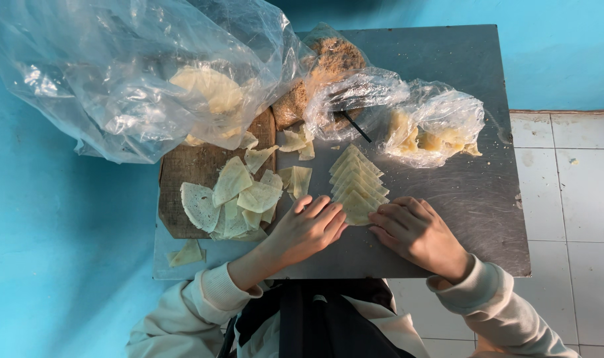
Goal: The person folds thin translucent wafer sheets and arranges them into an overlapping fan-shaped stack on a metal table. They occasionally use a spoon to place dark filling onto the wafers and press the folded pieces together, building up the stack piece by piece.
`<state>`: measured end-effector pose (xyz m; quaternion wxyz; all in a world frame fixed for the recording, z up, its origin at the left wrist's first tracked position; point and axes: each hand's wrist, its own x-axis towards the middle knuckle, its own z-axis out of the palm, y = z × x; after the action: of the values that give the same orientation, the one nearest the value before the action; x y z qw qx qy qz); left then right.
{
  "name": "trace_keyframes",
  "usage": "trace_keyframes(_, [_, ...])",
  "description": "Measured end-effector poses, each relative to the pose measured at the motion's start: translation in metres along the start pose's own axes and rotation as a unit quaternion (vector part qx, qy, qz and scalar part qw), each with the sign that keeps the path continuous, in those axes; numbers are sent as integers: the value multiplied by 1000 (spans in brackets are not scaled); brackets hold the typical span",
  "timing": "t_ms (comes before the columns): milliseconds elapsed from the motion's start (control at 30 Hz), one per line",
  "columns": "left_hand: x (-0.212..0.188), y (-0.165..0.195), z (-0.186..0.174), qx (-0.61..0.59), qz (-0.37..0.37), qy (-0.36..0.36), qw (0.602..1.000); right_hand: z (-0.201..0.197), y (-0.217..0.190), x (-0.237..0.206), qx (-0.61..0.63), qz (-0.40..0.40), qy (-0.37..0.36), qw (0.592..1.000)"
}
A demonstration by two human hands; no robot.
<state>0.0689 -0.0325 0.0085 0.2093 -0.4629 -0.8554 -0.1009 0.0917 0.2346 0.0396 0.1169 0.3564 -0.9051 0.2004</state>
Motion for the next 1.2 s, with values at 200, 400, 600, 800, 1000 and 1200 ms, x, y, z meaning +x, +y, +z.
trace_keyframes(200, [4, -3, -13, 5, 25, -60, 998, -12, 11, 15, 100, 92, 6, 991])
trace_keyframes(400, [11, 2, -25, 50, 80, -33, 995, -1, 32, 63, -173, 58, 42, 982])
trace_keyframes(600, [7, 15, -16, -33, 134, 14, 990, 21, 46, 104, -258, 40, -45, 964])
trace_keyframes(800, [-1, 10, -5, -96, 127, 15, 987, 25, 53, 125, -80, 99, 24, 992])
trace_keyframes(1000, [-6, 4, -4, -168, 87, 10, 982, 36, 58, 148, 73, 102, 125, 984])
trace_keyframes(1200, [-4, 3, -1, -208, 70, 9, 976, 61, 80, 151, 130, 241, 98, 957])
